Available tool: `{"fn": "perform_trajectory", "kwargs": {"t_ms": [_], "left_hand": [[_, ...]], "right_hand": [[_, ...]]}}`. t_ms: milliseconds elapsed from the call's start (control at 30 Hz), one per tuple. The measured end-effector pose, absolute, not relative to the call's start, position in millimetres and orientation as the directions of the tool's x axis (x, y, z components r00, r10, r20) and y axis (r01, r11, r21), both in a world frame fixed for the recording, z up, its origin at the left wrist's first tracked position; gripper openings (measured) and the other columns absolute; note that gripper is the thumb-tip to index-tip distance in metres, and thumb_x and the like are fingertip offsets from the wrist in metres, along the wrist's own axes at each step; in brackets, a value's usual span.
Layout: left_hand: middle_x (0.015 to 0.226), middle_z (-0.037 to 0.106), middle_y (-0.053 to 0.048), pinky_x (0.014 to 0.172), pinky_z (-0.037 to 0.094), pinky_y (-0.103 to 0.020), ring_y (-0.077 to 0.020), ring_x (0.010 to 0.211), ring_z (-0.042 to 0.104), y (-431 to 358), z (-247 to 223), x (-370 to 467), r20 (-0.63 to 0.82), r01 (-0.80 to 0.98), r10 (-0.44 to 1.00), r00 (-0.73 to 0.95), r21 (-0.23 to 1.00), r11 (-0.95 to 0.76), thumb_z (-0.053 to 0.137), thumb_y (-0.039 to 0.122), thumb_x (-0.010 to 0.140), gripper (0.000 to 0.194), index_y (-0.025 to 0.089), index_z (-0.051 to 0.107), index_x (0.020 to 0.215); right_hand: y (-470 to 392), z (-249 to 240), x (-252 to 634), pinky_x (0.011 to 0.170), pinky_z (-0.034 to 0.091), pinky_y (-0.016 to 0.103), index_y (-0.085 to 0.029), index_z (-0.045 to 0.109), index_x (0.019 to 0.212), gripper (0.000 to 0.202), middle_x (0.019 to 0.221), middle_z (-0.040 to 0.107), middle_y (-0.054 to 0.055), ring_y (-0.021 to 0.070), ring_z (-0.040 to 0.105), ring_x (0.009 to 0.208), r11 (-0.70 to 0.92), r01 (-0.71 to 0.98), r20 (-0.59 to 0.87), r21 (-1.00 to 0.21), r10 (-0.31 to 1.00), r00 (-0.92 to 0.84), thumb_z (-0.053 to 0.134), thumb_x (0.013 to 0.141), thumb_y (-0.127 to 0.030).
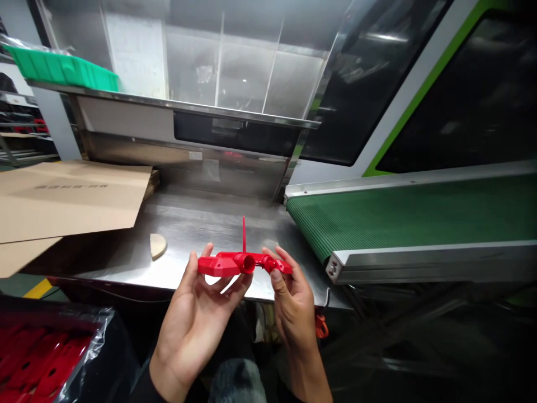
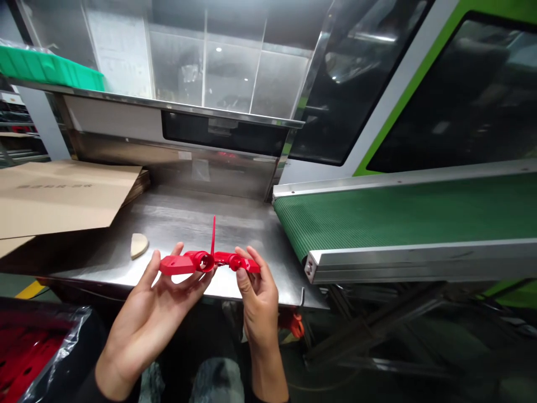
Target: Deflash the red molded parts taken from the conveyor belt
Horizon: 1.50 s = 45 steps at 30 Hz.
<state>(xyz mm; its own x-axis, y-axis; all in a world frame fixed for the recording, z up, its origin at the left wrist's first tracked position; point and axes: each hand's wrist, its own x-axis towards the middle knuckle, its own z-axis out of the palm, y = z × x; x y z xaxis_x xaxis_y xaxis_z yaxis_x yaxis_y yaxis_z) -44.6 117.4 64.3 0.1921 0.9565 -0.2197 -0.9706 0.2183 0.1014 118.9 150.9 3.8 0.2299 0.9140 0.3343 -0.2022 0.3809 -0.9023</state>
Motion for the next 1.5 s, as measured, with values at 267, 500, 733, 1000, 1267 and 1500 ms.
{"fn": "perform_trajectory", "kwargs": {"t_ms": [267,500,733,1000,1267,1500], "left_hand": [[0.117,0.061,-0.022,0.089,0.056,-0.051,-0.0349,0.104,0.064,118,55,-48,-0.268,-0.96,0.936,0.228,0.095,0.262,0.058,0.033,0.091,0.047,0.016,0.053,0.135],[0.112,0.067,-0.02,0.081,0.061,-0.046,-0.0333,0.106,0.064,120,48,-55,-0.363,-0.969,0.912,0.191,0.076,0.233,0.054,0.035,0.093,0.045,0.008,0.058,0.129],[0.11,0.072,-0.016,0.078,0.061,-0.054,-0.0348,0.108,0.064,120,39,-59,-0.416,-0.976,0.905,0.089,0.145,0.162,0.056,0.029,0.093,0.032,0.012,0.064,0.118],[0.088,0.075,-0.018,0.064,0.061,-0.054,-0.0351,0.082,0.072,118,42,-54,-0.451,-0.939,0.89,0.064,0.274,0.207,0.041,0.023,0.098,0.036,0.009,0.072,0.088],[0.089,0.074,-0.022,0.067,0.061,-0.054,-0.034,0.077,0.073,117,21,-58,-0.407,-0.912,0.902,0.143,0.299,0.279,0.034,0.022,0.098,0.044,0.009,0.076,0.09],[0.121,0.066,-0.015,0.09,0.054,-0.048,-0.0335,0.106,0.064,122,2,-86,0.006,-0.823,0.829,0.559,0.128,0.554,0.04,0.051,0.095,0.048,0.02,0.067,0.121]], "right_hand": [[137,11,120,0.107,0.041,0.047,-0.027,0.051,0.126,0.051,0.129,0.06,0.009,0.0252,0.057,0.119,0.4,-0.153,0.348,-0.903,0.894,0.283,0.071,0.08,-0.036],[130,12,119,0.108,0.039,0.05,-0.026,0.053,0.124,0.047,0.131,0.058,0.01,0.0271,0.055,0.121,0.465,-0.104,0.426,-0.879,0.865,0.265,0.071,0.081,-0.029],[118,21,120,0.103,0.044,0.049,-0.026,0.065,0.109,0.024,0.12,0.063,0.007,0.0264,0.055,0.119,0.64,0.067,0.638,-0.766,0.742,0.205,0.062,0.087,-0.019],[110,26,121,0.099,0.046,0.043,-0.029,0.063,0.116,0.032,0.126,0.059,0.006,0.0251,0.055,0.119,0.641,0.162,0.661,-0.75,0.731,0.167,0.062,0.086,-0.016],[107,24,120,0.106,0.041,0.042,-0.031,0.061,0.119,0.035,0.134,0.054,0.004,0.024,0.047,0.128,0.633,0.186,0.659,-0.752,0.731,0.178,0.062,0.087,-0.016],[102,17,124,0.11,0.039,0.044,-0.026,0.057,0.125,0.036,0.138,0.053,0.008,0.0239,0.051,0.125,0.302,-0.436,0.195,-0.848,0.942,0.274,0.059,0.089,-0.029]]}}
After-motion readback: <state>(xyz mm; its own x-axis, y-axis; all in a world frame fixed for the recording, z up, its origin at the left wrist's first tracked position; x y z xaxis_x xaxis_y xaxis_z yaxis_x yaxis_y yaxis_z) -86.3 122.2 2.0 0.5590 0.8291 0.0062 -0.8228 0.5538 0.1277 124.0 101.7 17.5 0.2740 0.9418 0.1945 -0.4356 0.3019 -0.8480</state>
